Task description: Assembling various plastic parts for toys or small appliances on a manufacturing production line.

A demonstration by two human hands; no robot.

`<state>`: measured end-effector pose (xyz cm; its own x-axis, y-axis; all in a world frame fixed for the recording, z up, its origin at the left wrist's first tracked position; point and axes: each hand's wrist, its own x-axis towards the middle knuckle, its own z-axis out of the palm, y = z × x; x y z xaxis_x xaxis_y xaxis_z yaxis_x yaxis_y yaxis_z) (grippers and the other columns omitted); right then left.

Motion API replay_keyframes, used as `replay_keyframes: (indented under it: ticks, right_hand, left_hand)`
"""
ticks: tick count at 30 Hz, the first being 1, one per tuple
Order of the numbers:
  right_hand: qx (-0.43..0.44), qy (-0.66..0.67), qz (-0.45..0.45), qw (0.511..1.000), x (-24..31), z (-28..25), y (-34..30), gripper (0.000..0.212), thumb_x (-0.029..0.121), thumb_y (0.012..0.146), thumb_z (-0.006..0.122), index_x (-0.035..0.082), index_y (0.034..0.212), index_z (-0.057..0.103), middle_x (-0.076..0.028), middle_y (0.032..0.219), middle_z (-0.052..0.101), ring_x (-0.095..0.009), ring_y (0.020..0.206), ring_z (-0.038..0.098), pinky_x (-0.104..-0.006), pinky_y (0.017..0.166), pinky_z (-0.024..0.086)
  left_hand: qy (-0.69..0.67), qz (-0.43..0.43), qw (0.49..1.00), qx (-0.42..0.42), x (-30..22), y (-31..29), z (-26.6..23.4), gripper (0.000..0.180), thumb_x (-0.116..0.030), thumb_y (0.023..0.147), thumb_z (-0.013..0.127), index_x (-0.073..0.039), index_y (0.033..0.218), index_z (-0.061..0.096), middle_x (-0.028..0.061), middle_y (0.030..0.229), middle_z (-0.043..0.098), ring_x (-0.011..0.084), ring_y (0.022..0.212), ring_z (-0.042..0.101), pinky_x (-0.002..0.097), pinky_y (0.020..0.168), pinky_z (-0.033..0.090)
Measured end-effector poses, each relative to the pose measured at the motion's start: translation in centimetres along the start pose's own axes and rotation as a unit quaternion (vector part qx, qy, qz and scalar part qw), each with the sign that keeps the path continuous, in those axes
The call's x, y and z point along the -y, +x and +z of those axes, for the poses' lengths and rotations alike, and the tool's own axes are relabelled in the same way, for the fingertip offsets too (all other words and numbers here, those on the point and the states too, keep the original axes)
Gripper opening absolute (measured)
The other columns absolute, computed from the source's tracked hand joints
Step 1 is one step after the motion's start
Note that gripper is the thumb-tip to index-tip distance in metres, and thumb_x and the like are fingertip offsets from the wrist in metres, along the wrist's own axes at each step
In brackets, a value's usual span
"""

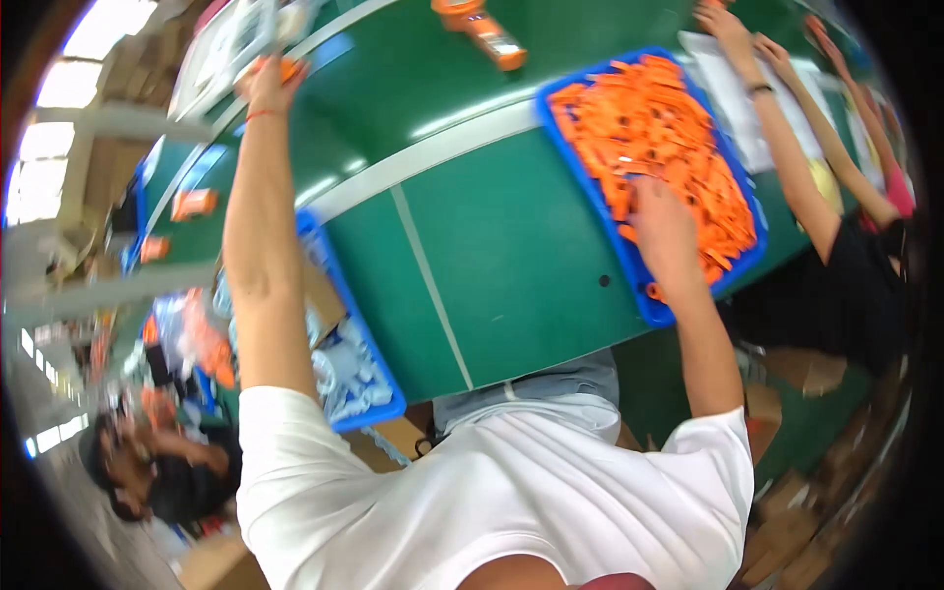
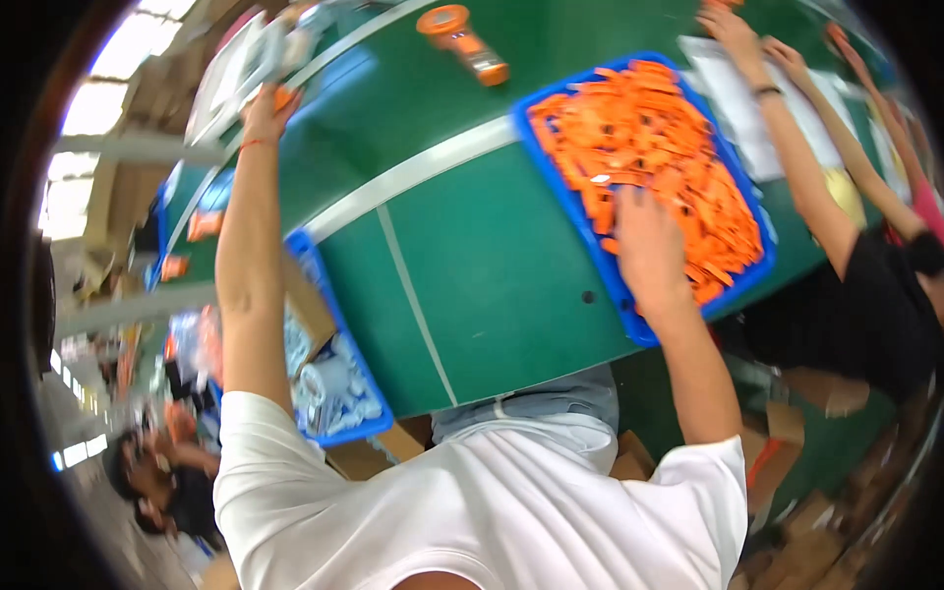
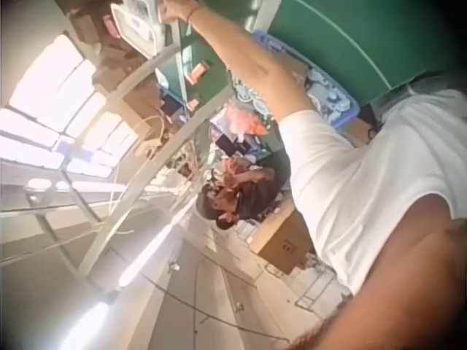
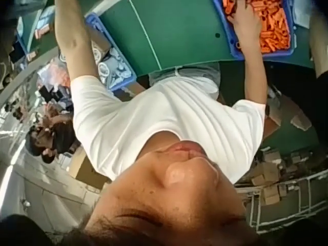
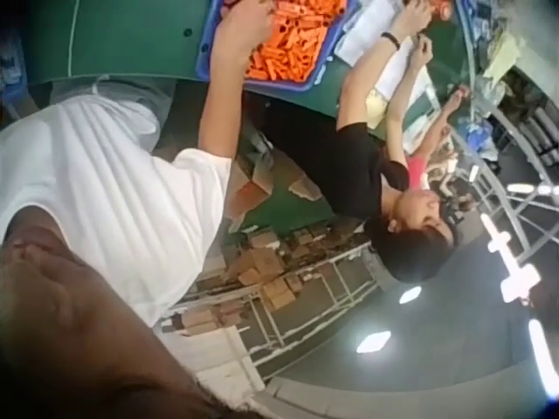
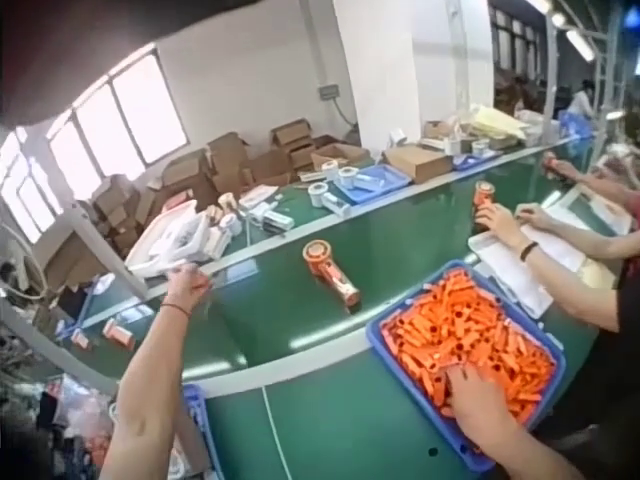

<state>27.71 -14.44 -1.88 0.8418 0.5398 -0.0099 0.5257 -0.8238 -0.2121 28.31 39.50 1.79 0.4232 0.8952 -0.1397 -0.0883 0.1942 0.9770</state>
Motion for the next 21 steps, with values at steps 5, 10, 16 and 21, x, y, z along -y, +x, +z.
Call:
replay_keyframes:
  ticks: [5, 10, 16, 21]
  right_hand:
    - [0.036, -0.046, -0.047, 0.997, -0.6, -1.9, -1.5, 0.042, 0.003, 0.081, 0.052, 0.009, 0.122, 0.047, -0.015, 0.102, 0.054, -0.035, 0.089, 0.057, -0.0429, 0.069, 0.047]
    - [-0.073, 0.057, -0.004, 0.996, -2.8, -2.5, -3.4, 0.03, -0.001, 0.084, 0.053, 0.003, 0.113, 0.057, -0.013, 0.1, 0.05, -0.027, 0.086, 0.056, -0.0335, 0.074, 0.048]
    - [0.011, 0.315, -0.208, 0.926, 7.2, 1.1, -9.3, 0.019, 0.003, 0.075, 0.065, 0.004, 0.094, 0.064, -0.008, 0.087, 0.054, -0.02, 0.081, 0.055, -0.0277, 0.065, 0.042]
    - [-0.067, 0.029, -0.299, 0.951, 7.0, 1.3, -11.3, 0.028, 0.006, 0.066, 0.068, 0.008, 0.094, 0.063, -0.005, 0.081, 0.055, -0.024, 0.077, 0.053, -0.0358, 0.062, 0.044]
  left_hand:
    - [-0.185, 0.147, 0.943, 0.234, -8.7, -9.5, -3.8, 0.027, -0.006, 0.082, 0.058, -0.003, 0.107, 0.048, 0.0112, 0.095, 0.055, 0.0261, 0.087, 0.057, 0.0478, 0.081, 0.051]
    - [-0.235, 0.1, 0.908, 0.331, -13.1, -22.0, -12.2, 0.04, -0.013, 0.085, 0.058, -0.013, 0.12, 0.04, 0.0126, 0.102, 0.056, 0.032, 0.094, 0.056, 0.0545, 0.089, 0.045]
    - [-0.279, 0.011, 0.911, 0.303, -3.0, -40.1, -11.0, 0.059, -0.02, 0.076, 0.064, 0.001, 0.124, 0.036, 0.0082, 0.096, 0.053, 0.0198, 0.065, 0.062, 0.0315, 0.065, 0.055]
    - [-0.22, -0.235, 0.887, 0.331, 3.5, -45.8, -10.7, 0.065, -0.013, 0.076, 0.065, -0.001, 0.129, 0.029, 0.0082, 0.097, 0.05, 0.0181, 0.075, 0.059, 0.033, 0.063, 0.053]
